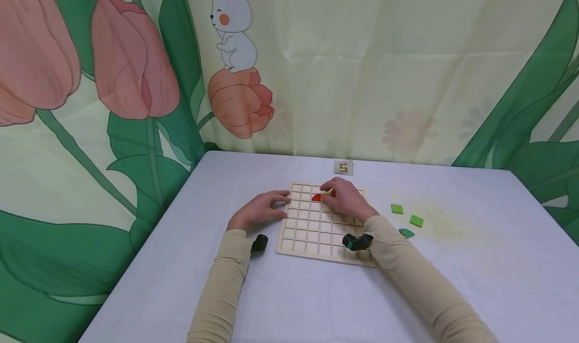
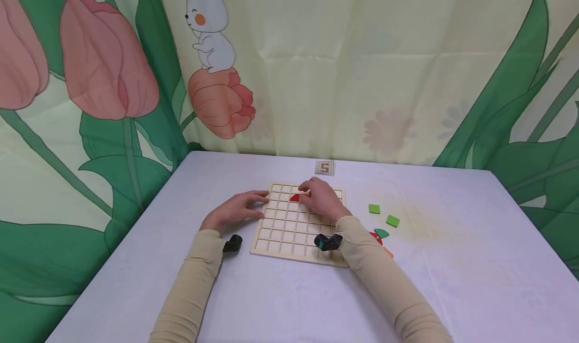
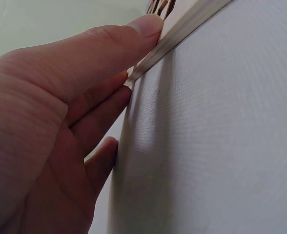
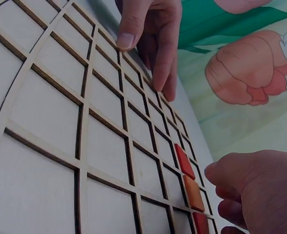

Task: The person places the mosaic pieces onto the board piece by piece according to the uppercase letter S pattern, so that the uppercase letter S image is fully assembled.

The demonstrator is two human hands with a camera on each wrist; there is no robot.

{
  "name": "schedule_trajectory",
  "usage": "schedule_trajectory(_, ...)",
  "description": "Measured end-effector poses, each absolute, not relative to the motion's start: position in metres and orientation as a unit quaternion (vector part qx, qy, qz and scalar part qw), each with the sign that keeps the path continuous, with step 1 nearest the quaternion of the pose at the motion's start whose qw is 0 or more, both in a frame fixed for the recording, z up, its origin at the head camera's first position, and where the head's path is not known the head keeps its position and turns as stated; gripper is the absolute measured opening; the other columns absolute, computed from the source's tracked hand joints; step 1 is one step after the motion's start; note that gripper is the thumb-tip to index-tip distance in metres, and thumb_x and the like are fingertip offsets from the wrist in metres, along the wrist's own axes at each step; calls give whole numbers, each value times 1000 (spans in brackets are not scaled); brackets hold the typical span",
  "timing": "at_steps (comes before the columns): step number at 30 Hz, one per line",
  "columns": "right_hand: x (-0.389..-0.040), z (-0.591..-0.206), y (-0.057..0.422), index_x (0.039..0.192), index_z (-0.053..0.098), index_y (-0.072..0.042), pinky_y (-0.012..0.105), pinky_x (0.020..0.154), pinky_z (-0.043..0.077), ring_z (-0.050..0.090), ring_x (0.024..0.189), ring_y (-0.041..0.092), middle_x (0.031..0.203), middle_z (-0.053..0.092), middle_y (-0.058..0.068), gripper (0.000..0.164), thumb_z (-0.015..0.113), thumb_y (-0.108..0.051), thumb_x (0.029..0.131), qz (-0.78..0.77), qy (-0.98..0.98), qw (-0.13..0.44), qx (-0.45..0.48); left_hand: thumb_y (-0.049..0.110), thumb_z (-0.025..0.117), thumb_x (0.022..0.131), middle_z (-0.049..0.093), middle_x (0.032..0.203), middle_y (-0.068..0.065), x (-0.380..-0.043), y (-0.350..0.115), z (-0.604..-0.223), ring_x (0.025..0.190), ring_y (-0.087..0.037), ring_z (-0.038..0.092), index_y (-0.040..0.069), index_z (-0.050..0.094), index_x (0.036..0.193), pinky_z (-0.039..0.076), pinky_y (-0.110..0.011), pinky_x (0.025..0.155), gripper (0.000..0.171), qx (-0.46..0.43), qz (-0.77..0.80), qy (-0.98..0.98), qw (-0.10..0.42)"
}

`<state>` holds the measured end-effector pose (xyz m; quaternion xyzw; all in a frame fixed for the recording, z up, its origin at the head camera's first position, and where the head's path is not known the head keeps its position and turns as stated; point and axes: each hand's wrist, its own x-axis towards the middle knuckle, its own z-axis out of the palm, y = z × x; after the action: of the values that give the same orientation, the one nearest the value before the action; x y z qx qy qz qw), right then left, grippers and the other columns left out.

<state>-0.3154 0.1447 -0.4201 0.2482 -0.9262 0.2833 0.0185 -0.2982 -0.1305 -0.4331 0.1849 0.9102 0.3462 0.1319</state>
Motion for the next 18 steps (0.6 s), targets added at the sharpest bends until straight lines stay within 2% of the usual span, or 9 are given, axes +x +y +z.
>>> schedule_trajectory(9, -295, -411, 188, 120, 65, -1, 44, 86, 52, 59, 100, 28, 112, 64, 13, 29, 61, -19, 96, 329, -935, -9, 130, 22, 75, 87, 42, 152, 7, -295, -134, -434, 143, -16, 30, 11, 62, 132, 27, -36, 116, 47, 183, 351, 910, 126)
schedule_trajectory(18, -263, -420, 263, 127, 59, 1, 51, 91, 50, 57, 107, 36, 120, 60, 21, 37, 61, -22, 97, 317, -946, 5, 73, 21, 74, 88, 41, 153, 5, -297, -131, -433, 144, -18, 29, 11, 61, 133, 27, -37, 116, 48, 186, 348, 909, 132)
